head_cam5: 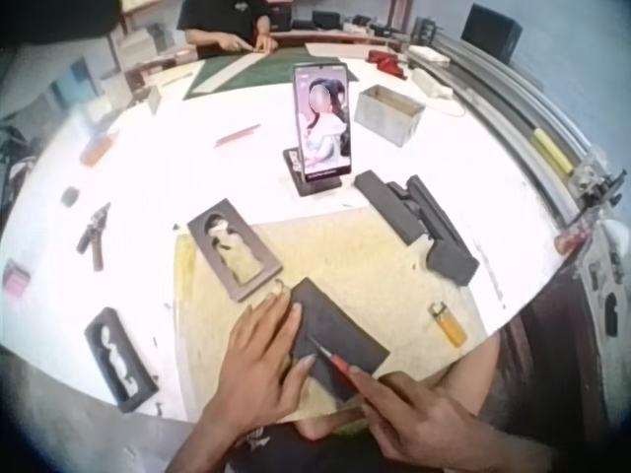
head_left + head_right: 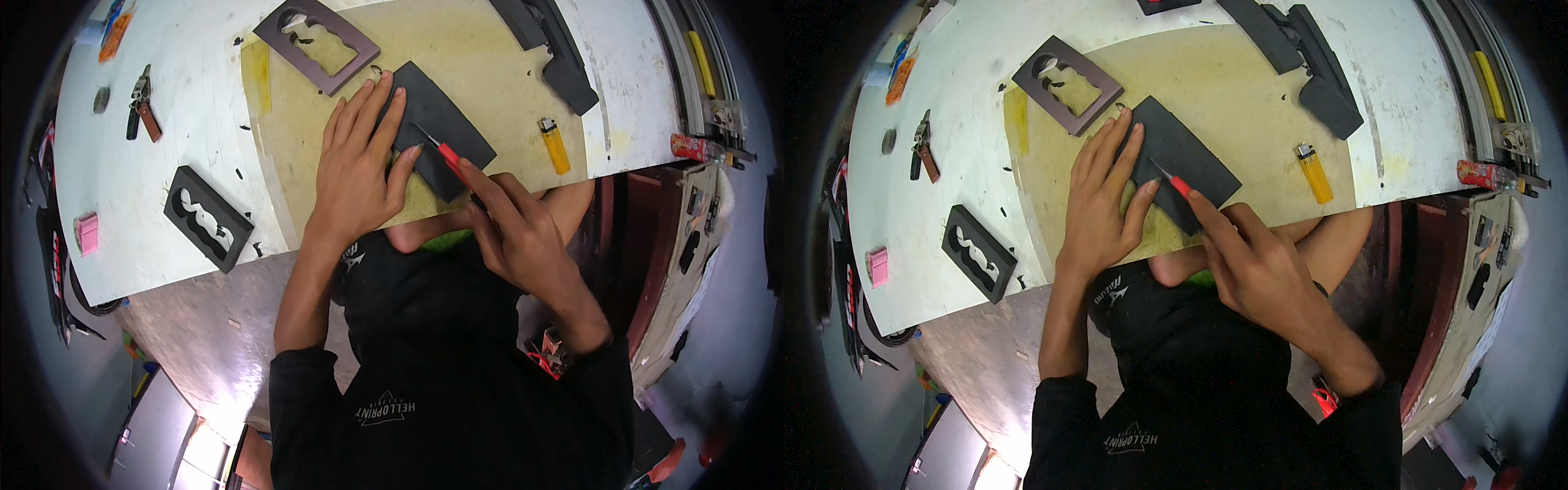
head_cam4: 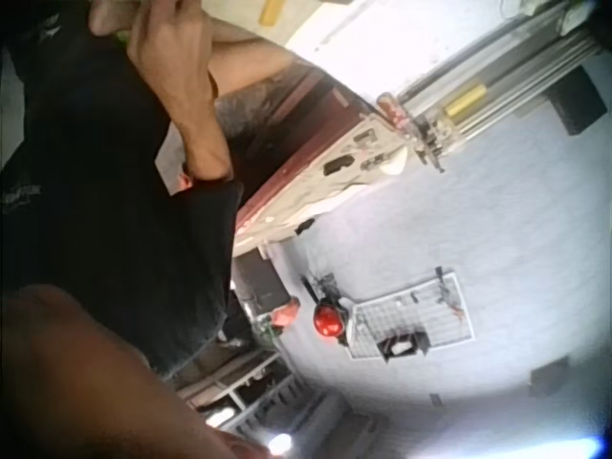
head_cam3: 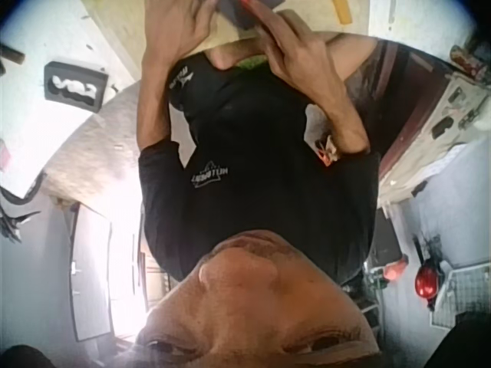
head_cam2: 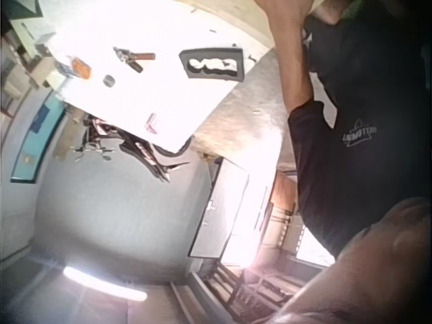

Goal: The person uses a red utility knife to cut a rectangular piece of dark gray foam on a white table. They score the foam, remove a rectangular section, and refine the edges of the cutout.

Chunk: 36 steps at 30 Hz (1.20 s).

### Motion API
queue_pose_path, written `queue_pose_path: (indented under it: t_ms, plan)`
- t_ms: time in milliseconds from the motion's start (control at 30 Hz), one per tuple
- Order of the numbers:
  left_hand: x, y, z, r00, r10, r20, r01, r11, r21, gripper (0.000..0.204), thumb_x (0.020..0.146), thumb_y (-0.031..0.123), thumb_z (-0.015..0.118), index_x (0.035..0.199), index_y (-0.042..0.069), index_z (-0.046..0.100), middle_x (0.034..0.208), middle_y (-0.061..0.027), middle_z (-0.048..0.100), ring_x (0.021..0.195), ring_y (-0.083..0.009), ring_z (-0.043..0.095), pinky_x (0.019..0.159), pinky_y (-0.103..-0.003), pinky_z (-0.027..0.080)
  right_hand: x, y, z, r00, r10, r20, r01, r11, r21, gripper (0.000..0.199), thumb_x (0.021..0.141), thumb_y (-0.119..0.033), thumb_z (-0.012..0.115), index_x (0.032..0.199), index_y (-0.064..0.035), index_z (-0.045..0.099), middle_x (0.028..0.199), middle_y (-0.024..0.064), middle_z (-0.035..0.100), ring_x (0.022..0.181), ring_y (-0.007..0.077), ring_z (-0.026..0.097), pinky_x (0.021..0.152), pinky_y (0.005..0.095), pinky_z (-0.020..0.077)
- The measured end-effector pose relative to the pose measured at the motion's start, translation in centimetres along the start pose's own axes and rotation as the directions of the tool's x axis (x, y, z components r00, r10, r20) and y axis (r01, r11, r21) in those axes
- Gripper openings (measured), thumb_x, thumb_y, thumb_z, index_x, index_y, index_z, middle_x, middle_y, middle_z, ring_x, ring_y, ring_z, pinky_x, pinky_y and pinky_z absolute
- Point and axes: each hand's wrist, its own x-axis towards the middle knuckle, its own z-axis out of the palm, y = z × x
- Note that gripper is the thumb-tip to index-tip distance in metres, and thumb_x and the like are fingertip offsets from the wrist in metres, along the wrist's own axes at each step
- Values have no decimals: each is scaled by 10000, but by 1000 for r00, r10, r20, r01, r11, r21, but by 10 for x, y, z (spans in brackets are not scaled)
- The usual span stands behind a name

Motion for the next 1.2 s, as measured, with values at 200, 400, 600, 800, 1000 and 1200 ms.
queue_pose_path:
  t_ms: [200, 400, 600, 800, 1000, 1200]
  plan:
    - [-2, 0, -2, 1000, 0, -3, 0, 1000, 7, 617, 964, 230, 648, 1523, 31, 482, 1630, -163, 391, 1490, -374, 367, 1223, -498, 273, 7, -14, -2, 999, 23, 27, -20, 994, -111, 587, 881, 7, 683, 1443, 24, 514, 881, 149, 565, 708, 295, 644, 595, 402, 558]
    - [-2, 3, -2, 1000, -11, -1, 11, 1000, -4, 617, 969, 218, 651, 1534, 44, 475, 1637, -160, 380, 1493, -381, 359, 1225, -490, 274, 1, -25, 9, 992, 119, 40, -111, 979, -172, 575, 888, 27, 662, 1444, 25, 517, 874, 151, 575, 743, 313, 632, 643, 421, 530]
    - [-2, 0, 0, 1000, 1, -11, -1, 1000, 24, 596, 982, 224, 635, 1527, 39, 481, 1629, -163, 392, 1481, -388, 372, 1219, -490, 282, 13, -26, -3, 987, 114, 113, -93, 980, -175, 571, 898, 47, 651, 1451, 26, 509, 861, 164, 585, 751, 336, 626, 677, 445, 517]
    - [-3, 0, 3, 999, 13, -38, -11, 999, 47, 572, 995, 222, 619, 1519, 34, 488, 1619, -161, 407, 1475, -388, 382, 1206, -489, 300, 12, -29, -6, 982, 139, 130, -122, 984, -132, 574, 893, 56, 648, 1450, 7, 516, 869, 186, 617, 765, 365, 647, 707, 454, 527]
    - [-3, -2, 6, 997, 25, -70, -21, 998, 55, 553, 994, 224, 621, 1503, 39, 512, 1601, -157, 436, 1456, -390, 411, 1194, -483, 327, 14, -33, -19, 961, 202, 189, -180, 975, -127, 559, 898, 37, 657, 1440, -23, 535, 933, 199, 669, 830, 390, 676, 766, 464, 533]
    - [-4, -2, 7, 996, 21, -87, -16, 998, 59, 542, 985, 212, 635, 1492, 49, 534, 1587, -145, 459, 1440, -388, 431, 1184, -481, 348, 20, -40, -37, 916, 274, 292, -233, 958, -168, 523, 910, -4, 657, 1421, -50, 558, 996, 202, 695, 908, 423, 678, 856, 493, 515]
